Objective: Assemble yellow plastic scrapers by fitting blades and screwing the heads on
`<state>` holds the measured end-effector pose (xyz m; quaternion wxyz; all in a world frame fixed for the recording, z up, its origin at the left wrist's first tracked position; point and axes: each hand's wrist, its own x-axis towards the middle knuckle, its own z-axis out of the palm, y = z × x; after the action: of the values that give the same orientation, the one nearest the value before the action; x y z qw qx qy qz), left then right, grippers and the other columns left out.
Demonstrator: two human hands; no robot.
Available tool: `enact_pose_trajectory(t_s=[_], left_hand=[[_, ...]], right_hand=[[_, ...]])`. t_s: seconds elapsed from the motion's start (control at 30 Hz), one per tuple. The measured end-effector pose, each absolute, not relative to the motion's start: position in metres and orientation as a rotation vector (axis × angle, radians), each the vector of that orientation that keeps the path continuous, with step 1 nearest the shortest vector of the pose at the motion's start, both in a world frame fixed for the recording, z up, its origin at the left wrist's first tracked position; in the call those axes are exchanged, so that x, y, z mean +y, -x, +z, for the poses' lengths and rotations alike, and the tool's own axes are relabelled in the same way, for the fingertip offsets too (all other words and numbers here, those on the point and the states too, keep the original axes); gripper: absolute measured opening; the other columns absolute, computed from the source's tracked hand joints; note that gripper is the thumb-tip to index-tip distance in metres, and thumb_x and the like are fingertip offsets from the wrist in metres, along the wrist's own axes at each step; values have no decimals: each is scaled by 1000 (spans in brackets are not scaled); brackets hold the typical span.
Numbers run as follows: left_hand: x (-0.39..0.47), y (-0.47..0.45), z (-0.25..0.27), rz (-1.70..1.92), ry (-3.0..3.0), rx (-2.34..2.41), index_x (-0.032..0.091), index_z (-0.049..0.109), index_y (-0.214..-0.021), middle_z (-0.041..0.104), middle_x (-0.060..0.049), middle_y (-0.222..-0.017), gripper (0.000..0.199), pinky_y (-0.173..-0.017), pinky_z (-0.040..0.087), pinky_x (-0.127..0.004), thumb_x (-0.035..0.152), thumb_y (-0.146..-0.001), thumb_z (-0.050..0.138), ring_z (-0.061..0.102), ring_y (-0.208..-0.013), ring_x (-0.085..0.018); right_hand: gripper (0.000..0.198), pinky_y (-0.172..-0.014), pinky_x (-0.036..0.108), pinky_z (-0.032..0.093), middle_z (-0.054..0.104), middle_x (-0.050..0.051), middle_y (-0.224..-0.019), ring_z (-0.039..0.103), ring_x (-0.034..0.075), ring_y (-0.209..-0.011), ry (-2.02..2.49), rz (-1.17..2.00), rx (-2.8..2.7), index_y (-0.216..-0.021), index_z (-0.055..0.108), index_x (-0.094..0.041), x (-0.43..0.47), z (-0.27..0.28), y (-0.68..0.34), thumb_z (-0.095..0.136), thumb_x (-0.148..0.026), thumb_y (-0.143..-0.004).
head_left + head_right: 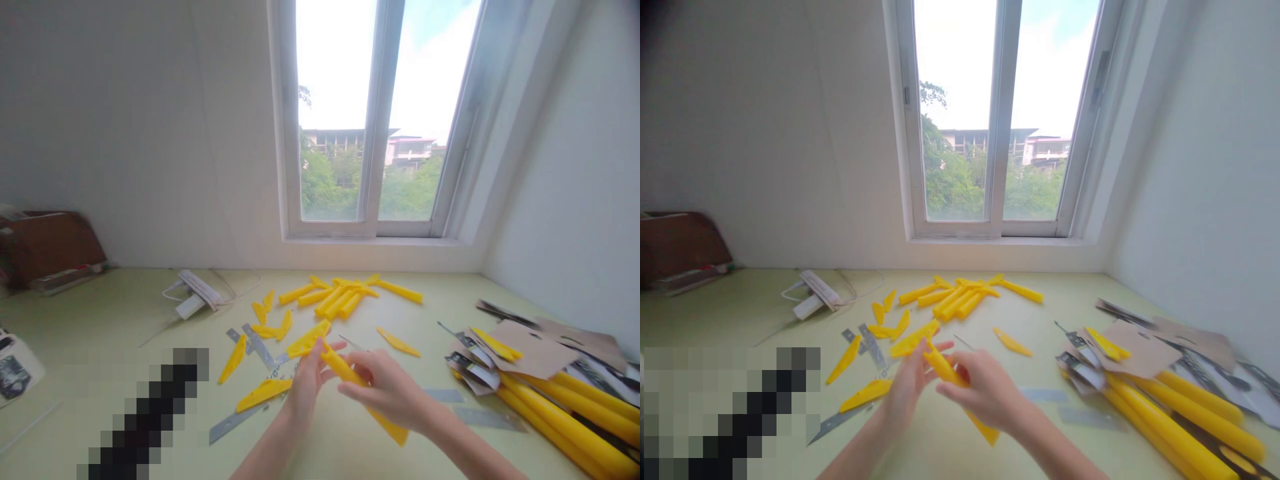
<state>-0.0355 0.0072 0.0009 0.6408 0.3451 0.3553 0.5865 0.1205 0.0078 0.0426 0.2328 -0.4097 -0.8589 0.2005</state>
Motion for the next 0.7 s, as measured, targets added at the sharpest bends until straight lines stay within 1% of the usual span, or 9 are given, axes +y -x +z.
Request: enact_pose_trajectory(t_s=[0.1,0.13,0.23,0.3,0.4,0.5,0.57,0.63,0.7], left_hand=[[3,38,6,1295,-676,975,8,57,-91,67,-13,-82,44,-66,47,-30,48,-75,46,62,-65,-18],[3,39,7,1294,-663,1034,8,56,-88,68,-12,-77,42,-60,47,-27,46,-75,46,60,-57,-15],[5,41,8,1273,-666,1116,10,51,-90,67,-11,-75,39,-50,44,-22,45,-76,46,55,-47,-10],[5,39,6,1218,-688,1127,11,47,-93,67,-11,-76,38,-50,44,-22,45,-77,43,56,-47,-10],[4,31,-2,1066,-818,1179,12,44,-94,65,-11,-77,33,-51,45,-25,41,-77,43,57,-49,-12],[2,25,-11,986,-1055,1269,13,44,-96,63,-9,-80,29,-52,44,-26,28,-72,51,56,-51,-13],[0,24,-14,1023,-1216,1332,15,46,-99,63,-8,-87,31,-56,44,-26,26,-70,53,58,-59,-15],[-1,28,-14,1082,-1381,1399,17,48,-100,62,-8,-94,32,-66,42,-27,29,-70,53,58,-74,-18],[-1,33,-13,1090,-1540,1530,18,52,-93,62,-8,-92,29,-71,38,-28,37,-71,53,56,-83,-21]], right_hand=[[36,-55,20,37,62,0,-65,53,12,-60,1071,706,-2375,-72,62,-18,16,39,-125,35,-38,-85],[36,-58,21,38,63,1,-70,55,13,-65,1151,636,-2341,-76,62,-17,26,38,-132,34,-38,-86],[25,-70,26,38,64,7,-89,55,18,-84,1754,68,-2107,-94,60,-18,60,28,-163,44,-30,-80],[20,-68,29,38,63,12,-86,56,23,-83,1878,22,-2074,-84,63,-13,75,16,-181,52,-27,-74],[17,-60,26,37,62,10,-79,57,20,-73,1897,34,-2102,-69,62,-15,82,0,-195,51,-27,-74],[25,-60,26,36,61,9,-77,57,18,-71,1870,31,-2112,-64,60,-16,81,-9,-196,44,-27,-80],[31,-59,26,35,62,10,-74,57,18,-68,1866,31,-2074,-65,58,-15,81,-9,-195,37,-26,-84],[36,-57,26,35,62,9,-69,56,18,-64,1859,50,-2014,-67,58,-15,82,-7,-193,30,-26,-86],[39,-55,24,35,62,7,-65,56,16,-61,1811,101,-1982,-67,58,-15,80,-4,-189,26,-28,-87]])
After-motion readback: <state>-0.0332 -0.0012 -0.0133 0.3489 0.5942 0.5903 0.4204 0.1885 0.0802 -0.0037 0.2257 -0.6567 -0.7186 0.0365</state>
